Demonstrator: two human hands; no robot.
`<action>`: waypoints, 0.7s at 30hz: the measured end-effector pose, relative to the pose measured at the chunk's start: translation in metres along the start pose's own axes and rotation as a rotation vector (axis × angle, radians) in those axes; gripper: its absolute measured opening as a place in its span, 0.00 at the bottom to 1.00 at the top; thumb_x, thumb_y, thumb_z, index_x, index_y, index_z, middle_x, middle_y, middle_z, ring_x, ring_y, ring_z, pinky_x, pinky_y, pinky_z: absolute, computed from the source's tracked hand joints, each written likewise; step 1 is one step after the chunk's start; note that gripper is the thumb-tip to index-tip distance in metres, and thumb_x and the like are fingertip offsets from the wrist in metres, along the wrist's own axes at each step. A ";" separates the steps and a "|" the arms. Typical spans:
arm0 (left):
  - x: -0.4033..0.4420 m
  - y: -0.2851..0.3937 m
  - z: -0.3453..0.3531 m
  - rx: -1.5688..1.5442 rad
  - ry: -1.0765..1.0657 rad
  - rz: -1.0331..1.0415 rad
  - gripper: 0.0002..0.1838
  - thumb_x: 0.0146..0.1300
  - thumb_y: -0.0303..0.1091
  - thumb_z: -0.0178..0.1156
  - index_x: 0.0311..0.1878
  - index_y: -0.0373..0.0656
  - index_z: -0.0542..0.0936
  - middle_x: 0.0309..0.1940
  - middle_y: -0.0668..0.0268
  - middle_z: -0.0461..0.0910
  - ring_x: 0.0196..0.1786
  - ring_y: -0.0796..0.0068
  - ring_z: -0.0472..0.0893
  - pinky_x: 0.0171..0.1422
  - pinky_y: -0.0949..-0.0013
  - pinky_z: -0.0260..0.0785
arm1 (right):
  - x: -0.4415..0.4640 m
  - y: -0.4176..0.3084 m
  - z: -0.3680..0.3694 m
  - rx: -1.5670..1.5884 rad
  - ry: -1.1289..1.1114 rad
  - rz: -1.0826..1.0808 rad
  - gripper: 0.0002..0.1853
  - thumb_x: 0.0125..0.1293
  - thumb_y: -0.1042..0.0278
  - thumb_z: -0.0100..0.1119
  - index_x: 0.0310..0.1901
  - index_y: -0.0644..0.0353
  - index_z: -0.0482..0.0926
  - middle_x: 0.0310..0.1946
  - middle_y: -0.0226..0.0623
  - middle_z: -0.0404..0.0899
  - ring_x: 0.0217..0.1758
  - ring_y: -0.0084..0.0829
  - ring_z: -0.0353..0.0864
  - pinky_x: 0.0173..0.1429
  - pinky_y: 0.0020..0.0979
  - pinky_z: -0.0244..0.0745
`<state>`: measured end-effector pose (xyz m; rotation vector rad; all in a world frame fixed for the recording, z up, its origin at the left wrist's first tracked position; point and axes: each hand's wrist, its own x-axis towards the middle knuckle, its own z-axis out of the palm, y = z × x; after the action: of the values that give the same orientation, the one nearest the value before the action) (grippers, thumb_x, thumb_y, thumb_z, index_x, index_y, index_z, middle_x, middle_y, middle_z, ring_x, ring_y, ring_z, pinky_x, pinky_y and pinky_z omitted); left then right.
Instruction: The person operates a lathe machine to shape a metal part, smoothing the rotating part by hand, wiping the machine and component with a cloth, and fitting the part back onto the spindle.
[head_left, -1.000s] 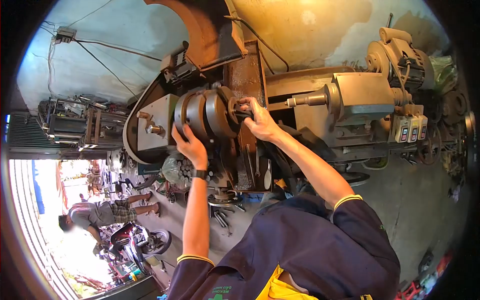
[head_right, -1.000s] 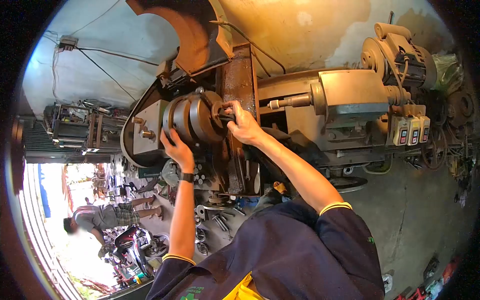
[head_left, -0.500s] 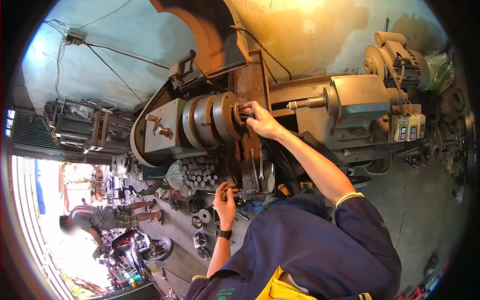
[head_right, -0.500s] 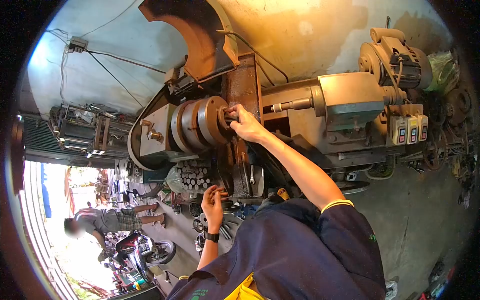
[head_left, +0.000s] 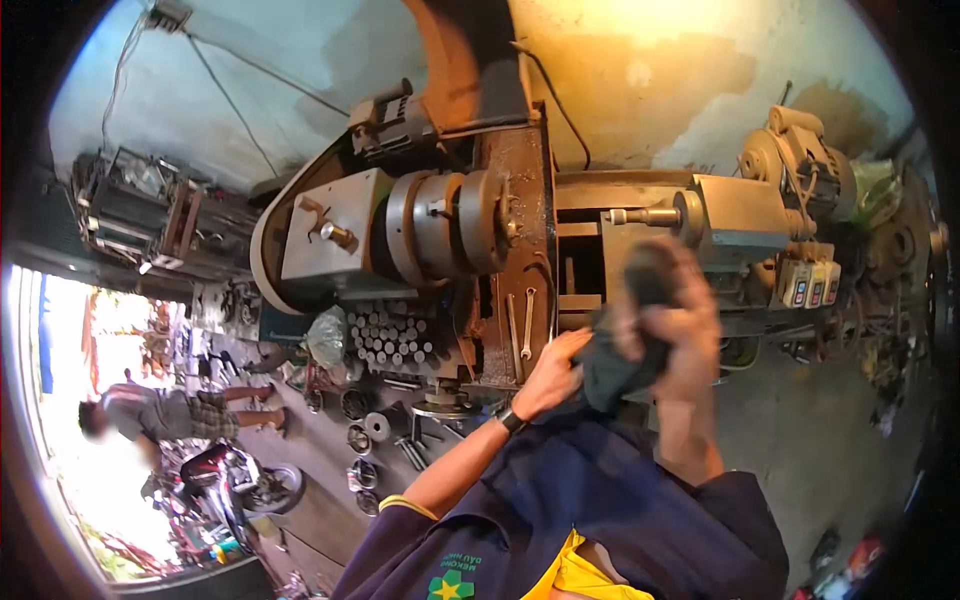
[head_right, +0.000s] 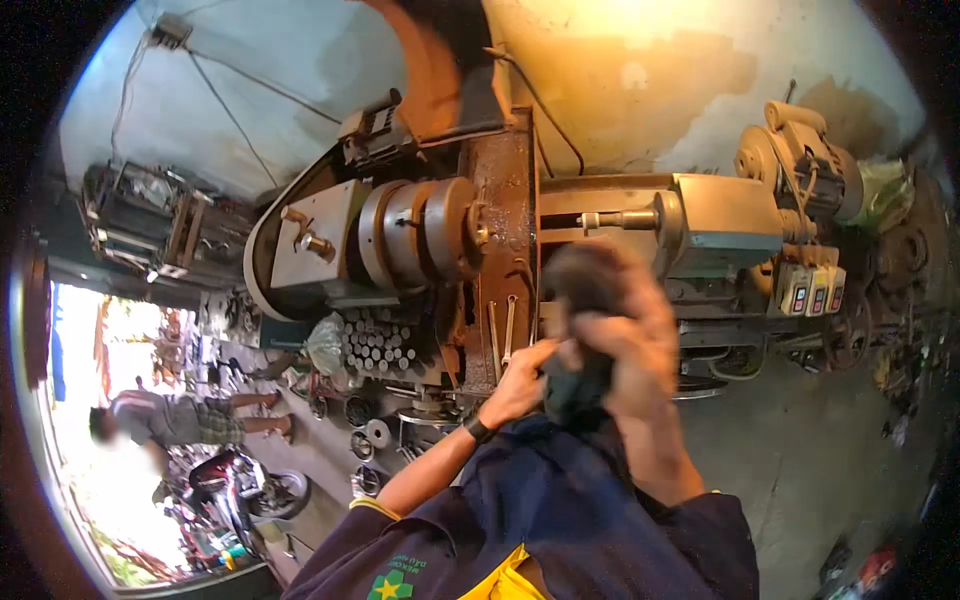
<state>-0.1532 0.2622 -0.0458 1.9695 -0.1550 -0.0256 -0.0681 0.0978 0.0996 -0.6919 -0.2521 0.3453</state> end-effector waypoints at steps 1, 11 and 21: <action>0.012 0.016 -0.004 -0.251 -0.018 -0.134 0.15 0.71 0.31 0.51 0.51 0.30 0.79 0.46 0.58 0.83 0.51 0.70 0.81 0.58 0.68 0.71 | -0.004 -0.011 -0.002 -0.127 0.060 -0.165 0.30 0.61 0.74 0.60 0.67 0.65 0.67 0.47 0.45 0.80 0.34 0.27 0.79 0.31 0.25 0.75; -0.038 0.047 -0.089 -0.236 0.595 0.008 0.57 0.47 0.42 0.81 0.75 0.35 0.56 0.71 0.50 0.63 0.74 0.56 0.62 0.79 0.58 0.51 | -0.066 0.115 0.012 -0.527 -0.124 0.190 0.28 0.77 0.46 0.50 0.64 0.63 0.69 0.53 0.32 0.76 0.53 0.26 0.73 0.57 0.31 0.72; -0.141 -0.137 -0.229 0.107 1.390 0.230 0.27 0.52 0.25 0.70 0.58 0.35 0.78 0.57 0.51 0.80 0.59 0.52 0.78 0.66 0.53 0.66 | 0.001 0.174 0.139 -0.977 -0.448 -0.032 0.24 0.65 0.72 0.67 0.62 0.65 0.73 0.49 0.48 0.84 0.52 0.36 0.85 0.57 0.33 0.79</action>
<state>-0.2592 0.5419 -0.0894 1.6542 0.5342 1.4648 -0.1537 0.3033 0.0887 -1.5680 -0.8886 0.3354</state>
